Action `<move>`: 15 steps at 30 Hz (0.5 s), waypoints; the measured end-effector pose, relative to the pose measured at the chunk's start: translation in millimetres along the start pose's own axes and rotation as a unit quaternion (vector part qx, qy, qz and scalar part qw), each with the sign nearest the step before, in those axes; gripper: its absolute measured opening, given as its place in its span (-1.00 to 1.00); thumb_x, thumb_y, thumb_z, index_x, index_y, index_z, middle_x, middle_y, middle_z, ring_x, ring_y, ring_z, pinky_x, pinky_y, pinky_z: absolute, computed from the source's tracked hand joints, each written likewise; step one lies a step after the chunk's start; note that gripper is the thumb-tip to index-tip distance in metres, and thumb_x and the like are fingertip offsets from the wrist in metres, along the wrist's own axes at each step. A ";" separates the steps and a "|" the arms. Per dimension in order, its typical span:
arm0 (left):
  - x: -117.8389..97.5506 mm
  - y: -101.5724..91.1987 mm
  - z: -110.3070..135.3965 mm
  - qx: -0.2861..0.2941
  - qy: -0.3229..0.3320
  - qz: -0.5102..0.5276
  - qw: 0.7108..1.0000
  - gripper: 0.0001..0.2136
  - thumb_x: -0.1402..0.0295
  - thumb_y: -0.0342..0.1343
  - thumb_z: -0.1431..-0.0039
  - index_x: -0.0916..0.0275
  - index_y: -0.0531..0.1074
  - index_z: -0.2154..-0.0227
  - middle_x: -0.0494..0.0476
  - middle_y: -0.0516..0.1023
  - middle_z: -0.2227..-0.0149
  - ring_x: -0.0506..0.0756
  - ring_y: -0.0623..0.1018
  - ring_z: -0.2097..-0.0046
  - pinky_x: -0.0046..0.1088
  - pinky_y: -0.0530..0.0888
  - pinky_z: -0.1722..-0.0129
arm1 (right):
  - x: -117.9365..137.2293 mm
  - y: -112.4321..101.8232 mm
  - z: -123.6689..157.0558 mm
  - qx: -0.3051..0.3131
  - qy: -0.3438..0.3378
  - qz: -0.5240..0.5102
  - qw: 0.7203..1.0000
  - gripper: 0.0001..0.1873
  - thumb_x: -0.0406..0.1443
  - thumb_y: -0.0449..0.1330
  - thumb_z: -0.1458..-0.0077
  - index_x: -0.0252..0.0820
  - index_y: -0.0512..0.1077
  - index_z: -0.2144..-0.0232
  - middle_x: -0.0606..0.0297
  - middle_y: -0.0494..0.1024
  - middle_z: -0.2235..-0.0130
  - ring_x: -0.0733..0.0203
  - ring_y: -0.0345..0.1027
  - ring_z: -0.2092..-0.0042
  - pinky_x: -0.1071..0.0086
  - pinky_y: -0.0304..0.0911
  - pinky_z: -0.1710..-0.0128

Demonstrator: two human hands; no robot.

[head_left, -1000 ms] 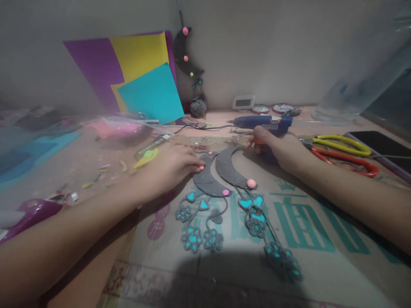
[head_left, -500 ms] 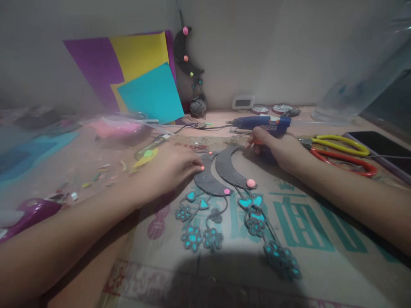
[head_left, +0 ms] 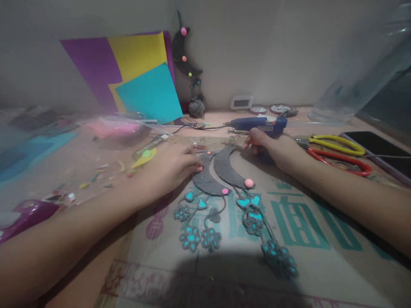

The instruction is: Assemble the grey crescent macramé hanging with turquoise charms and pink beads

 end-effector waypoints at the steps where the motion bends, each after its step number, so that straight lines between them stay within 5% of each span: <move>1: -0.2 0.7 0.1 0.000 0.000 0.002 1.000 -0.76 0.29 0.01 -0.32 0.19 0.59 0.29 0.19 0.55 0.23 0.17 0.50 0.12 -0.28 0.41 0.11 | 0.1 0.0 0.1 0.001 -0.001 -0.002 1.000 -0.49 0.13 0.08 -0.18 -0.12 0.52 0.47 0.21 0.60 0.38 0.23 0.35 0.46 0.31 0.26 0.38; 5: -0.4 3.5 -0.2 0.015 -0.005 0.002 1.000 -0.77 0.29 0.03 -0.31 0.18 0.58 0.29 0.19 0.55 0.24 0.17 0.50 0.13 -0.26 0.41 0.11 | 2.4 -0.3 1.3 -0.002 0.003 0.020 1.000 -0.46 0.15 0.07 -0.17 -0.13 0.52 0.47 0.22 0.56 0.43 0.20 0.35 0.43 0.30 0.26 0.37; 11: 11.2 -12.4 -1.9 -0.035 -0.090 0.019 0.995 -0.69 0.30 -0.08 -0.35 0.19 0.47 -0.02 0.16 0.58 0.01 0.18 0.53 0.00 -0.27 0.43 0.03 | 8.6 -2.7 4.1 -0.009 0.011 0.043 0.999 -0.43 0.17 0.05 -0.16 -0.13 0.55 0.46 0.23 0.50 0.49 0.18 0.34 0.41 0.32 0.22 0.39; 15: 28.1 -13.7 -4.6 -0.022 -0.136 -0.023 0.990 -0.66 0.26 -0.11 -0.34 0.20 0.53 0.04 0.16 0.59 0.00 0.22 0.54 0.00 -0.28 0.43 0.07 | 15.7 -19.7 1.0 -0.030 0.026 0.080 0.996 -0.43 0.18 0.05 -0.15 -0.13 0.57 0.30 0.27 0.49 0.45 0.25 0.31 0.44 0.37 0.18 0.43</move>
Point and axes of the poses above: each hand's wrist, its own z-axis away from the middle knuckle, its own y-axis out of the palm, x = y × z, the point moved 6 cm from there along -z, towards the middle knuckle
